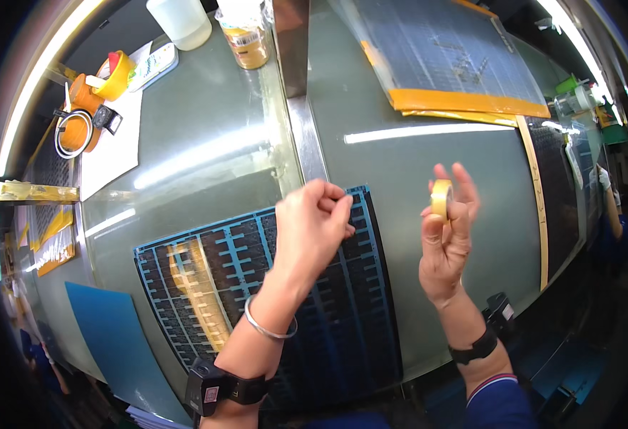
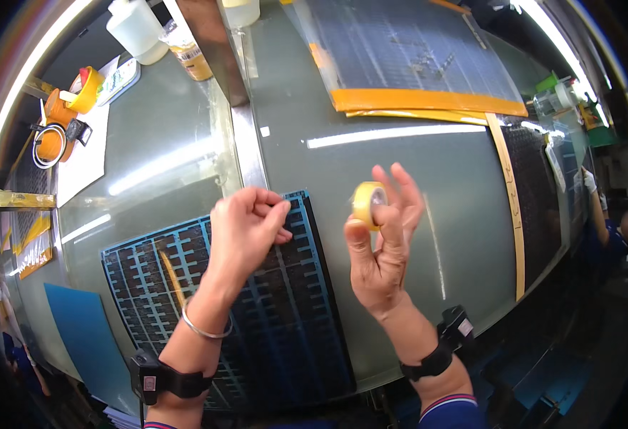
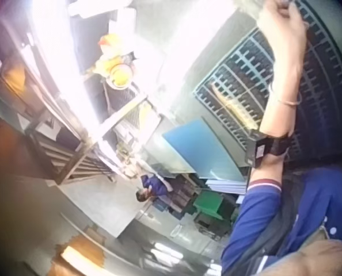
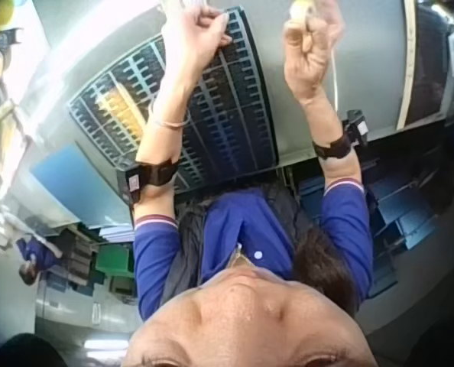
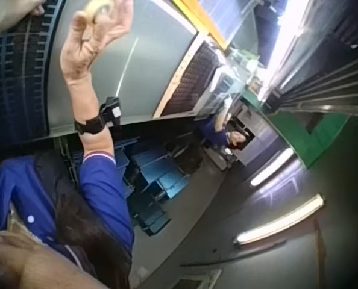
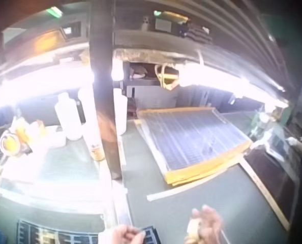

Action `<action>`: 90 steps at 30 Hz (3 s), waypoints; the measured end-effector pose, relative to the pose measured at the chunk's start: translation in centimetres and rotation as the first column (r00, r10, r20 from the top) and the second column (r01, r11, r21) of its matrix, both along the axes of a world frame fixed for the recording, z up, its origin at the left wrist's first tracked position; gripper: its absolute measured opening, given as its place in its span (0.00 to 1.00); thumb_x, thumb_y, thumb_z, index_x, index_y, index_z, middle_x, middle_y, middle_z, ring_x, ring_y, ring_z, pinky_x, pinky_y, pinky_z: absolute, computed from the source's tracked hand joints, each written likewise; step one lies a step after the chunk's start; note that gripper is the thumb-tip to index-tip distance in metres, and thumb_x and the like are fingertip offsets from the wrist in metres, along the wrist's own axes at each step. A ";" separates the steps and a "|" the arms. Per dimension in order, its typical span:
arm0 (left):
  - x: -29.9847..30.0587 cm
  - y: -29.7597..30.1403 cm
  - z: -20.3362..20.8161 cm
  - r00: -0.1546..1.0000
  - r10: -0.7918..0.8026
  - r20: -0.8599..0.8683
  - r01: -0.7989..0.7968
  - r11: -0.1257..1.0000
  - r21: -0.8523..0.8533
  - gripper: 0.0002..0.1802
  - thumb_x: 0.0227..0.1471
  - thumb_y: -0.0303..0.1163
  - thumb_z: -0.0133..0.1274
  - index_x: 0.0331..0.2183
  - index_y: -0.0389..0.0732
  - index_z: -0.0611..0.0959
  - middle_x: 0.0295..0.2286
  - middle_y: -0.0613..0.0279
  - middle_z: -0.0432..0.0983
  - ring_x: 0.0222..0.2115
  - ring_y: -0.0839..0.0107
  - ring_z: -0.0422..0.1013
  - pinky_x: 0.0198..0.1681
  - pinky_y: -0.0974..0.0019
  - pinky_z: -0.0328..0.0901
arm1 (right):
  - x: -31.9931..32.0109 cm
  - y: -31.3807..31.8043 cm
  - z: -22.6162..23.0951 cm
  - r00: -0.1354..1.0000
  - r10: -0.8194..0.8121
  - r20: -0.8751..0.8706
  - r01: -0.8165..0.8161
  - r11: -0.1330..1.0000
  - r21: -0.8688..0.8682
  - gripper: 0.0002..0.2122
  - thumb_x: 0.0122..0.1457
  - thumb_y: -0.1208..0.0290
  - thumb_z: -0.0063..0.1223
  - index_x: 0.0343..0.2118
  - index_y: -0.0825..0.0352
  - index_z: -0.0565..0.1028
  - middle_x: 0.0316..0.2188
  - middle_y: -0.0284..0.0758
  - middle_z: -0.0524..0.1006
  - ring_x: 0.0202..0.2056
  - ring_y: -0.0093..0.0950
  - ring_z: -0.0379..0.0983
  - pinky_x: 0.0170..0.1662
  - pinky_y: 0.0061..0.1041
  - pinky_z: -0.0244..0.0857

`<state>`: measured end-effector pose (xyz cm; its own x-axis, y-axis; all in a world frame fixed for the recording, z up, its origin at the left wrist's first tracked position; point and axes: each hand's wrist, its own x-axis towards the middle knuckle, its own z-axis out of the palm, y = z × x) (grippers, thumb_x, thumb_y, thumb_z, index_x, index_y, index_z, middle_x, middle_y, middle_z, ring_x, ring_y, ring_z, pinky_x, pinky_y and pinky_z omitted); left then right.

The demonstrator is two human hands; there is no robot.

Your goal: Inspecting electronic panels and applying tape at a fabrication workstation.

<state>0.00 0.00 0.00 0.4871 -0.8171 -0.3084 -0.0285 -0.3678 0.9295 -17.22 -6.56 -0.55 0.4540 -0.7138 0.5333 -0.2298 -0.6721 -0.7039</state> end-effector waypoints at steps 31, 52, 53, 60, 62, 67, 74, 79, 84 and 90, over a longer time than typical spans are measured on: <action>-4.9 40.1 0.3 0.617 -0.289 0.732 -0.128 0.881 0.456 0.42 0.61 0.55 0.29 0.62 0.30 0.46 0.62 0.38 0.40 0.64 0.45 0.38 0.64 0.48 0.30 | -10.8 19.9 0.1 0.978 0.136 -0.159 -0.075 0.938 0.338 0.07 0.68 0.67 0.29 0.35 0.63 0.54 0.60 0.65 0.49 0.65 0.52 0.44 0.65 0.47 0.30; -2.8 43.1 1.0 0.432 -0.203 0.879 -0.087 0.960 0.265 0.31 0.62 0.40 0.36 0.59 0.28 0.59 0.59 0.41 0.53 0.62 0.50 0.48 0.64 0.50 0.37 | -11.9 23.3 -0.2 0.929 0.097 -0.356 -0.027 0.980 0.195 0.16 0.65 0.78 0.32 0.55 0.72 0.53 0.62 0.56 0.51 0.65 0.46 0.45 0.67 0.40 0.32; -3.5 44.3 0.8 0.431 -0.324 0.842 -0.039 0.926 0.377 0.34 0.61 0.44 0.39 0.59 0.28 0.57 0.59 0.38 0.52 0.62 0.48 0.47 0.64 0.48 0.37 | -12.2 24.8 0.3 0.877 0.105 -0.468 -0.024 0.984 0.177 0.16 0.65 0.76 0.33 0.54 0.73 0.52 0.61 0.57 0.53 0.64 0.50 0.47 0.66 0.43 0.33; -6.1 42.5 0.2 0.456 -0.414 0.787 -0.077 0.863 0.499 0.56 0.49 0.62 0.49 0.61 0.26 0.49 0.61 0.37 0.42 0.64 0.48 0.39 0.65 0.49 0.34 | -11.5 28.3 -1.0 0.769 -0.045 -0.637 -0.004 0.997 -0.076 0.16 0.64 0.69 0.38 0.52 0.65 0.52 0.59 0.64 0.54 0.62 0.57 0.49 0.65 0.50 0.34; -6.7 42.2 0.0 0.442 -0.375 0.815 -0.037 0.900 0.434 0.60 0.44 0.61 0.55 0.60 0.26 0.48 0.61 0.33 0.42 0.63 0.45 0.39 0.64 0.48 0.35 | -10.6 29.3 -1.5 0.818 0.010 -0.576 -0.054 0.997 -0.059 0.14 0.64 0.69 0.38 0.49 0.67 0.54 0.59 0.64 0.54 0.62 0.58 0.49 0.65 0.50 0.33; -10.1 39.1 0.4 0.570 -0.341 0.747 0.128 0.935 0.329 0.59 0.41 0.58 0.59 0.60 0.27 0.52 0.61 0.35 0.45 0.63 0.45 0.42 0.64 0.47 0.38 | -6.4 33.2 -0.4 0.853 0.241 -0.464 -0.198 0.970 0.139 0.13 0.63 0.64 0.43 0.38 0.70 0.61 0.58 0.62 0.57 0.61 0.56 0.50 0.65 0.49 0.36; -12.6 41.7 -1.3 0.950 0.261 0.173 -0.232 0.958 -0.169 0.08 0.49 0.25 0.57 0.34 0.33 0.80 0.36 0.52 0.79 0.38 0.61 0.76 0.39 0.63 0.72 | -9.4 31.5 1.1 0.940 0.341 -0.008 -0.313 0.870 0.381 0.11 0.65 0.65 0.35 0.41 0.70 0.58 0.54 0.63 0.63 0.60 0.51 0.57 0.66 0.44 0.35; -10.2 40.9 -0.7 0.641 0.537 -0.548 -0.593 0.800 0.090 0.11 0.59 0.35 0.50 0.36 0.36 0.78 0.35 0.57 0.78 0.37 0.68 0.76 0.36 0.65 0.74 | -14.4 29.7 0.3 0.998 -0.054 0.012 0.048 0.961 0.272 0.10 0.68 0.60 0.23 0.34 0.60 0.53 0.54 0.64 0.62 0.59 0.49 0.58 0.64 0.45 0.38; -10.6 39.4 1.2 0.514 0.692 -0.507 -0.666 0.694 0.274 0.08 0.57 0.33 0.53 0.32 0.37 0.78 0.31 0.57 0.79 0.33 0.70 0.77 0.33 0.73 0.74 | -15.6 28.4 0.4 0.947 -0.294 0.127 0.229 0.899 0.373 0.10 0.69 0.62 0.23 0.35 0.62 0.55 0.55 0.65 0.60 0.59 0.45 0.58 0.64 0.41 0.40; -9.1 37.7 1.7 0.467 0.722 -0.510 -0.717 0.647 0.261 0.06 0.56 0.30 0.54 0.31 0.37 0.79 0.29 0.57 0.79 0.30 0.70 0.78 0.31 0.74 0.74 | -14.3 27.4 0.3 0.986 -0.140 0.092 0.092 0.912 0.400 0.10 0.69 0.64 0.24 0.33 0.63 0.54 0.54 0.65 0.61 0.60 0.42 0.57 0.65 0.39 0.36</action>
<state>-9.10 37.72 1.74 0.6528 -0.2520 -0.7144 0.7322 -0.0316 0.6803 -31.50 20.86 -0.20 0.3077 -0.9200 0.2426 -0.1903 -0.3093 -0.9317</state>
